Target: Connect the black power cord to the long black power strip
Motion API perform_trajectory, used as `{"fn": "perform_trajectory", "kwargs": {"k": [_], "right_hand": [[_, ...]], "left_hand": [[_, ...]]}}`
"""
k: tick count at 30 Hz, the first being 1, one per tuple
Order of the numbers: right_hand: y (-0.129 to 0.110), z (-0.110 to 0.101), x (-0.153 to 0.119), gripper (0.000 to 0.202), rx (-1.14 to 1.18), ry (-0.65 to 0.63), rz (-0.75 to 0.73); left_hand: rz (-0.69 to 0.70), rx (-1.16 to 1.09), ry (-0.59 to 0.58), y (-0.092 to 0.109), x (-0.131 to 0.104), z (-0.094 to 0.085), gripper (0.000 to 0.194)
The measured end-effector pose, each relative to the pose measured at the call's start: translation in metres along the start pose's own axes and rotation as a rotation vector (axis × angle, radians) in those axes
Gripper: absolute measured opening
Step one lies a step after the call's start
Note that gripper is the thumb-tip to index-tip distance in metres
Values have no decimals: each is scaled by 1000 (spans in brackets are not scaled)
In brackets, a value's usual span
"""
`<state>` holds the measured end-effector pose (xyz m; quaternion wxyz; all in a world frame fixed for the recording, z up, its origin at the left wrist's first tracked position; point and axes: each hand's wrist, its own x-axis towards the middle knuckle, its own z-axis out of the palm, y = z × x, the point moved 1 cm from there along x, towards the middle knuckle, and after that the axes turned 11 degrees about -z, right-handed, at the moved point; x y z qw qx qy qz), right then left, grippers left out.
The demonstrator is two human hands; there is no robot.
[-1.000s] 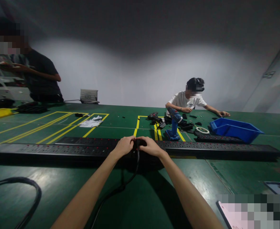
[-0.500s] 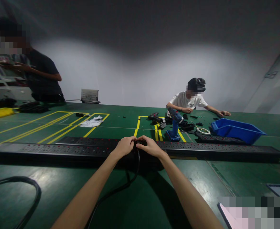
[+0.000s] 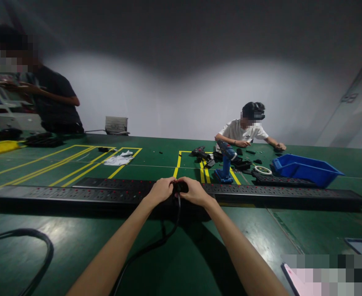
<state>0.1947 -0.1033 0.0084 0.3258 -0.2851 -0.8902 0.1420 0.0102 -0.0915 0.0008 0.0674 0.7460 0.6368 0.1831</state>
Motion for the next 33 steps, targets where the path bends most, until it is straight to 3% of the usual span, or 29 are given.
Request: {"fn": "perform_trajectory", "kwargs": {"k": [8, 15, 19, 25, 30, 33], "right_hand": [[-5, 3, 0, 35, -180, -62, 0], [10, 1, 5, 35, 132, -8, 77], [16, 6, 7, 35, 160, 59, 180], [12, 5, 4, 40, 204, 67, 110], [6, -1, 3, 32, 225, 50, 58], [5, -1, 2, 41, 215, 21, 30]], "left_hand": [[8, -7, 3, 1, 0, 0, 31], [-9, -3, 3, 1, -1, -1, 30], [-5, -9, -18, 2, -1, -1, 32], [-11, -18, -20, 4, -2, -4, 30], [-10, -15, -4, 3, -3, -3, 30], [-16, -8, 0, 2, -2, -2, 31]]}}
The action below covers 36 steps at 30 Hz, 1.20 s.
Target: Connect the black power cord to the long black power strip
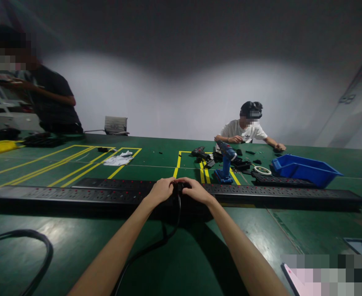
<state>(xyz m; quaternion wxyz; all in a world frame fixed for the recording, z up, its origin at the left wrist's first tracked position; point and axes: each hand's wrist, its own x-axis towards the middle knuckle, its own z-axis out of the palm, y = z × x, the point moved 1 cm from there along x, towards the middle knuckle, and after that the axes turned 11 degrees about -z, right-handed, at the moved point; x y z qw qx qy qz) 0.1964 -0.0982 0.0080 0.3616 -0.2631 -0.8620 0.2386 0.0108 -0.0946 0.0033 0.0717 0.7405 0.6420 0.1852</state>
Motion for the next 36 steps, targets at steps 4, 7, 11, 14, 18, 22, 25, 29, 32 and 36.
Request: {"fn": "perform_trajectory", "kwargs": {"k": [4, 7, 11, 14, 18, 22, 25, 29, 32, 36], "right_hand": [[-1, 5, 0, 52, -134, -30, -28], [-4, 8, 0, 48, -267, -50, -38], [-11, 8, -2, 37, -405, -101, -100], [-12, 8, -4, 35, -418, -96, -125], [-6, 7, -1, 40, -290, -72, -12], [-1, 4, 4, 34, -125, -31, 140], [0, 4, 5, 33, -102, 17, 175], [-1, 7, 4, 37, -105, 21, 139], [-1, 6, 3, 38, -96, 19, 120], [0, 3, 2, 34, -93, -4, 86]], "left_hand": [[14, 4, -1, -1, 1, 1, 33], [3, 18, -16, -1, 2, 2, 32], [13, 17, -7, 0, 2, 1, 32], [17, 2, -8, 0, 1, 0, 33], [4, -1, -14, 1, 1, -1, 32], [5, -12, -13, 1, 0, -1, 31], [3, -24, -23, 1, 0, -1, 31], [5, -23, -18, 1, 0, -2, 30], [12, -18, -2, 0, 0, -1, 29], [20, -17, 3, -1, 0, 0, 29]]}}
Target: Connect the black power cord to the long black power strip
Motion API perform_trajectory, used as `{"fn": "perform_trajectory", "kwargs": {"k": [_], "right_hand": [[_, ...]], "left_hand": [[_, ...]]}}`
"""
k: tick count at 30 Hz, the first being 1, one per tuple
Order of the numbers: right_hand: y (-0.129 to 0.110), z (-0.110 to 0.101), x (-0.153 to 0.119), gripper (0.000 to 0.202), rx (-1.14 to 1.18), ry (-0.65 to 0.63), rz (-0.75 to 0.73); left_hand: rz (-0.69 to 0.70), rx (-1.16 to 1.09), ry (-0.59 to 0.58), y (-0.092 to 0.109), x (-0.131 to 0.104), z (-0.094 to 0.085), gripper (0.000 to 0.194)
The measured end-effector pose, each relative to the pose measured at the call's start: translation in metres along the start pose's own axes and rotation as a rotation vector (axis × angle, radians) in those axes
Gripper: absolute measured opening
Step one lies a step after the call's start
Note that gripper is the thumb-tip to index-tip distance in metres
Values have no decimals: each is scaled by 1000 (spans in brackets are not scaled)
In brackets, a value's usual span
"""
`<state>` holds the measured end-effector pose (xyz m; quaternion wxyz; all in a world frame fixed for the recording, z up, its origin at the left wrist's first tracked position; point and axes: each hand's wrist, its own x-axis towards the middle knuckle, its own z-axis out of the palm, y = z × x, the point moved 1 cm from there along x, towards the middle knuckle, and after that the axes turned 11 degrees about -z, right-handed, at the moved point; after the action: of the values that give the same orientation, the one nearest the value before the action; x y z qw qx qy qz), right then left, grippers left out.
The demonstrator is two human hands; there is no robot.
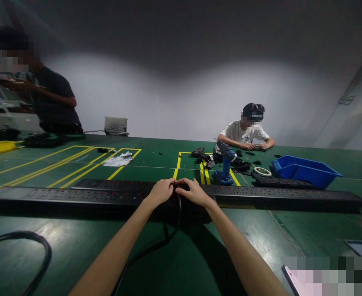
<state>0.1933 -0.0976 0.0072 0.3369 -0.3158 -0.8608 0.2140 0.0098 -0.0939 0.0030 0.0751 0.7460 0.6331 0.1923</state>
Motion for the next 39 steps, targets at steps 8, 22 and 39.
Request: {"fn": "perform_trajectory", "kwargs": {"k": [8, 22, 39], "right_hand": [[0, 4, -5, 53, -188, 0, -142], [-12, 5, -7, 40, -234, -40, -181], [-2, -3, -2, 30, 11, 13, 4]], "left_hand": [[-16, 1, -10, 3, -1, -2, 32], [-5, 5, 0, 0, 0, 1, 30], [-5, -21, -7, 1, 0, 0, 31]]}}
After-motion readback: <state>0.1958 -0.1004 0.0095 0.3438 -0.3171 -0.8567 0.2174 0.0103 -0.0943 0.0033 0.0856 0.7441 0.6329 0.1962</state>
